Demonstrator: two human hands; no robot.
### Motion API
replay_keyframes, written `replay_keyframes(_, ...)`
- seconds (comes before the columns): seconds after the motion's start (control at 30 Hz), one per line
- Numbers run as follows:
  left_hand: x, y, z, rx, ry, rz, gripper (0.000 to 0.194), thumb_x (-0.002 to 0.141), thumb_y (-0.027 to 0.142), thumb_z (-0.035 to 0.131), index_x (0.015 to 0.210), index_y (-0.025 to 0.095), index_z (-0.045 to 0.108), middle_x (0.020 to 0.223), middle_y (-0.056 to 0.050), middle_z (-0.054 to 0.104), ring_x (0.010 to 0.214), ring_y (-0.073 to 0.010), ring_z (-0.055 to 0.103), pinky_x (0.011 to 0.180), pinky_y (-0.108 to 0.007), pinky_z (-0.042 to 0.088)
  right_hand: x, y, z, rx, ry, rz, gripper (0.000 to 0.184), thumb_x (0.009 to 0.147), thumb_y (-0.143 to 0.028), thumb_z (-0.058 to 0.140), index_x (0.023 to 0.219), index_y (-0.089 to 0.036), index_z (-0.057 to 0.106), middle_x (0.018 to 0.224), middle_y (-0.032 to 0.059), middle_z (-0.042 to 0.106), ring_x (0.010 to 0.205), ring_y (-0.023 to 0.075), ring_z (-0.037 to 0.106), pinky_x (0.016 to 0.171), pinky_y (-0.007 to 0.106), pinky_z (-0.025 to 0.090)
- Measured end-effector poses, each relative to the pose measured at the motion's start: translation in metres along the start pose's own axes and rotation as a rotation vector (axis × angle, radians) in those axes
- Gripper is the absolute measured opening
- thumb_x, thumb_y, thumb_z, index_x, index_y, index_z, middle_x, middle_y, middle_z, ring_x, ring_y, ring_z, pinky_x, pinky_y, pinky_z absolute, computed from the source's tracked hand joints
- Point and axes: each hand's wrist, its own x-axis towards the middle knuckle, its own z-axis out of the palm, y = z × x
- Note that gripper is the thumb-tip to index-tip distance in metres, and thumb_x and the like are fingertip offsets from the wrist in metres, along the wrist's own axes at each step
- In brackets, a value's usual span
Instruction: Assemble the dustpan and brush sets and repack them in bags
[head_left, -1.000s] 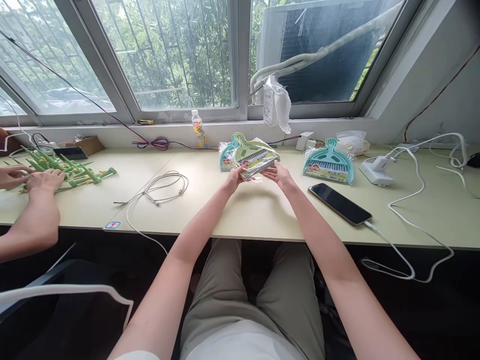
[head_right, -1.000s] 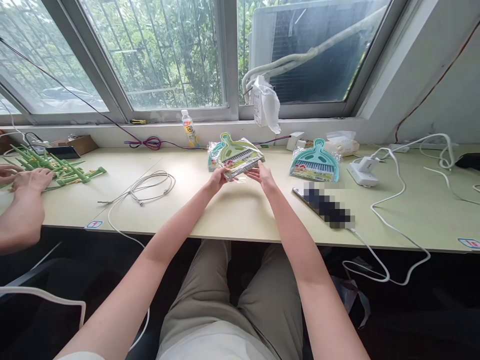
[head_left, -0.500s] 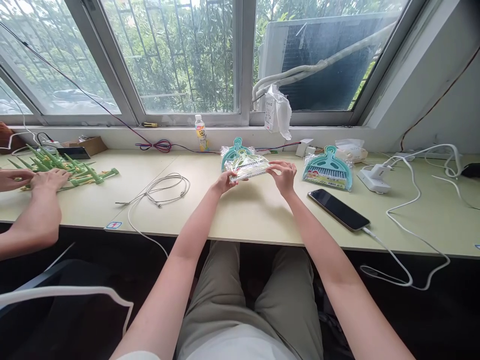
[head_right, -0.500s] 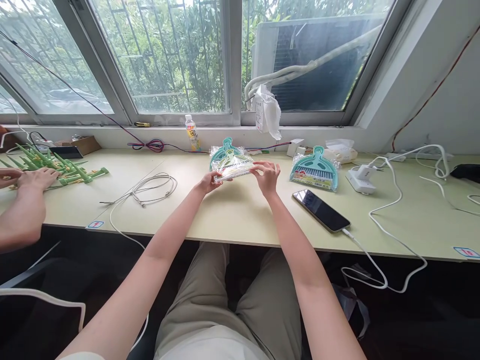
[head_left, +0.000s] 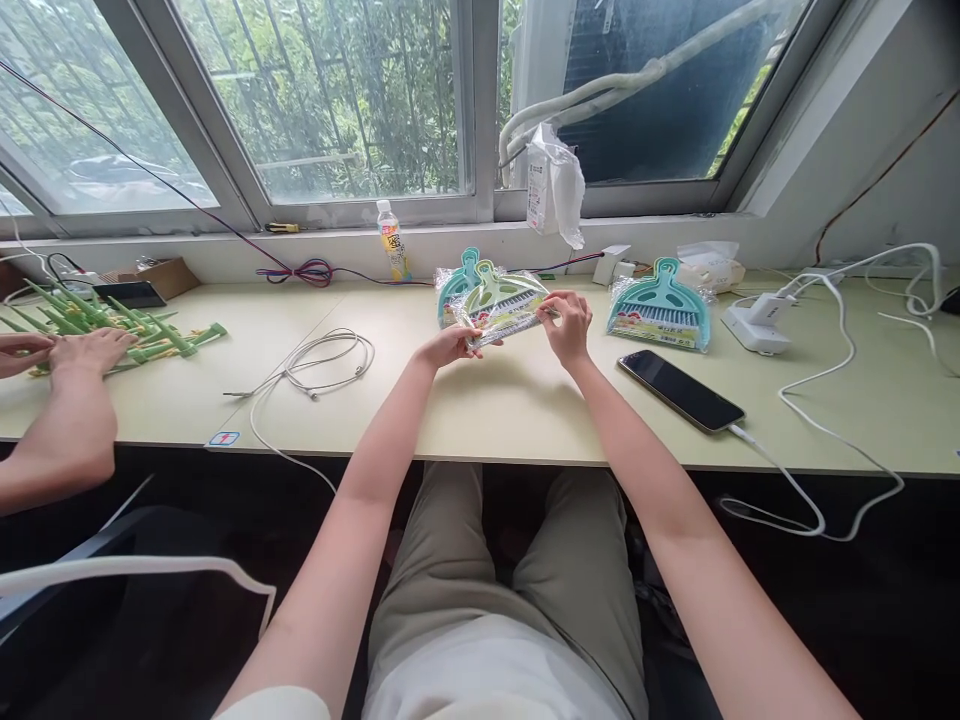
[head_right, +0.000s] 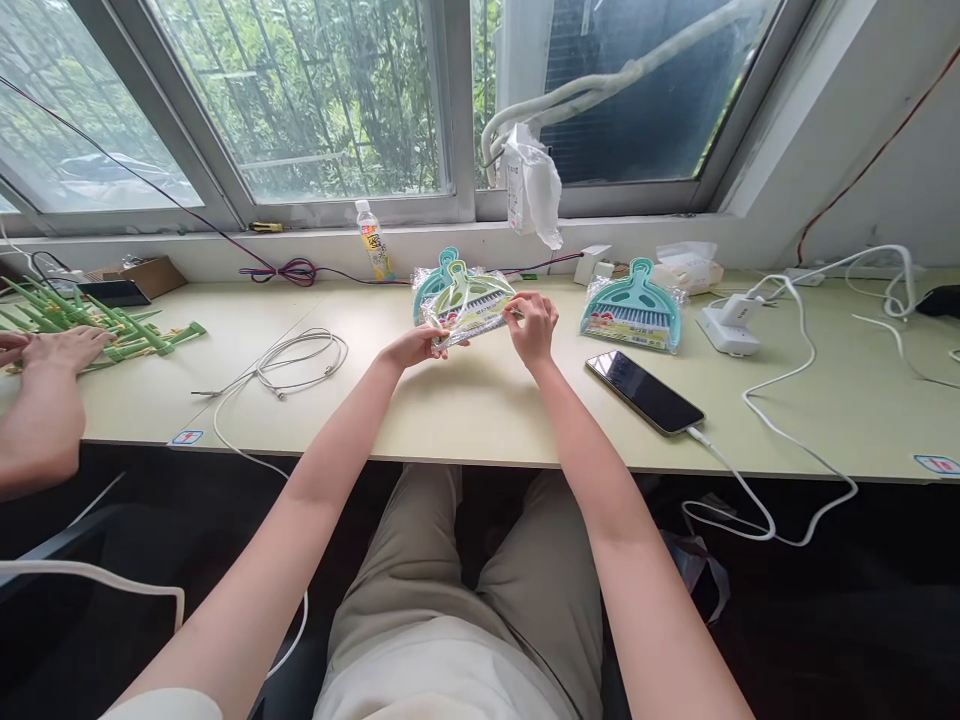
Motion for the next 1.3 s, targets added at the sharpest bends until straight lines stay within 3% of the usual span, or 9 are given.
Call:
replay_keyframes(0.1, 0.001, -0.001, -0.003, 0.019, -0.024, 0.004, 0.031, 0.090, 0.022, 0.059, 0.115, 0.004, 0.061, 0.114, -0.024, 0.073, 0.057, -0.0113, 0.064, 0.057, -0.024, 0.053, 0.001, 0.000, 0.002, 0.131, -0.007, 0.041, 0.002, 0.086, -0.021, 0.064, 0.087, -0.022, 0.066, 0.130, 0.0098, 0.057, 0.131, 0.0291, 0.046, 0.118, 0.054, 0.030)
replay_keyframes(0.23, -0.001, 0.000, -0.005, 0.048, -0.024, 0.009, 0.038, 0.088, 0.025, 0.062, 0.121, 0.008, 0.057, 0.109, -0.021, 0.075, 0.057, -0.0118, 0.065, 0.053, -0.023, 0.050, 0.002, 0.004, 0.004, 0.508, -0.019, 0.209, 0.041, 0.076, -0.013, 0.071, 0.113, -0.026, 0.061, 0.136, 0.0066, 0.054, 0.130, 0.0213, 0.052, 0.114, 0.045, 0.043)
replay_keyframes(0.33, -0.003, 0.000, -0.005, 0.065, -0.013, -0.011, 0.041, 0.085, 0.025, 0.064, 0.123, 0.010, 0.054, 0.102, -0.019, 0.076, 0.053, -0.0119, 0.063, 0.049, -0.022, 0.046, 0.002, 0.010, 0.006, 0.755, -0.193, 0.491, 0.053, 0.071, -0.010, 0.071, 0.120, -0.025, 0.058, 0.117, 0.0042, 0.066, 0.106, 0.0191, 0.066, 0.100, 0.044, 0.056)
replay_keyframes(0.43, -0.003, 0.001, -0.002, 0.078, 0.011, -0.030, 0.042, 0.083, 0.028, 0.065, 0.120, 0.010, 0.056, 0.096, -0.018, 0.077, 0.050, -0.0120, 0.059, 0.049, -0.024, 0.046, 0.004, 0.016, 0.006, 0.891, -0.327, 0.627, 0.036, 0.071, -0.007, 0.069, 0.105, -0.017, 0.064, 0.095, 0.0037, 0.072, 0.081, 0.0166, 0.070, 0.091, 0.042, 0.061)
replay_keyframes(0.63, -0.001, 0.002, 0.007, 0.101, 0.064, 0.039, 0.068, 0.086, 0.061, 0.061, 0.137, 0.017, 0.052, 0.103, -0.015, 0.076, 0.059, -0.0120, 0.064, 0.054, -0.022, 0.043, 0.007, 0.017, 0.006, 0.991, -0.226, 0.719, 0.021, 0.071, 0.001, 0.064, 0.086, -0.014, 0.065, 0.080, 0.0035, 0.073, 0.073, 0.0140, 0.070, 0.083, 0.036, 0.064)
replay_keyframes(0.83, -0.003, 0.000, 0.015, 0.168, 0.080, 0.114, 0.113, 0.070, 0.043, 0.085, 0.159, 0.030, 0.016, 0.114, -0.011, 0.072, 0.083, -0.0167, 0.072, 0.067, -0.024, 0.048, 0.010, 0.021, 0.006, 0.969, -0.077, 0.781, 0.021, 0.073, 0.002, 0.059, 0.086, -0.013, 0.063, 0.077, 0.0018, 0.071, 0.070, 0.0115, 0.068, 0.083, 0.034, 0.065)
replay_keyframes(0.93, 0.005, -0.003, 0.021, 0.186, 0.264, 0.145, 0.096, 0.072, 0.035, 0.085, 0.152, 0.028, 0.033, 0.098, -0.005, 0.072, 0.069, -0.0128, 0.069, 0.060, -0.021, 0.044, 0.009, 0.020, 0.005, 0.962, -0.107, 0.783, 0.022, 0.072, 0.001, 0.060, 0.087, -0.015, 0.061, 0.080, 0.0019, 0.071, 0.071, 0.0121, 0.068, 0.081, 0.033, 0.065)
replay_keyframes(1.07, 0.021, -0.005, 0.017, 0.105, 0.546, 0.109, 0.037, 0.082, 0.038, 0.074, 0.111, 0.018, 0.062, 0.067, 0.004, 0.056, 0.044, -0.0082, 0.056, 0.047, -0.021, 0.033, 0.008, 0.015, 0.002, 0.895, -0.210, 0.707, 0.032, 0.070, -0.004, 0.066, 0.097, -0.018, 0.060, 0.087, 0.0014, 0.073, 0.076, 0.0152, 0.069, 0.076, 0.036, 0.066)
replay_keyframes(1.3, 0.030, -0.008, 0.002, 0.292, 0.608, 0.101, 0.020, 0.081, 0.037, 0.067, 0.082, 0.017, 0.064, 0.074, -0.004, 0.064, 0.064, -0.0184, 0.067, 0.062, -0.028, 0.047, 0.005, 0.019, 0.010, 0.609, -0.218, 0.653, 0.039, 0.062, -0.016, 0.082, 0.093, -0.019, 0.060, 0.088, 0.0014, 0.070, 0.079, 0.0169, 0.066, 0.075, 0.036, 0.060)
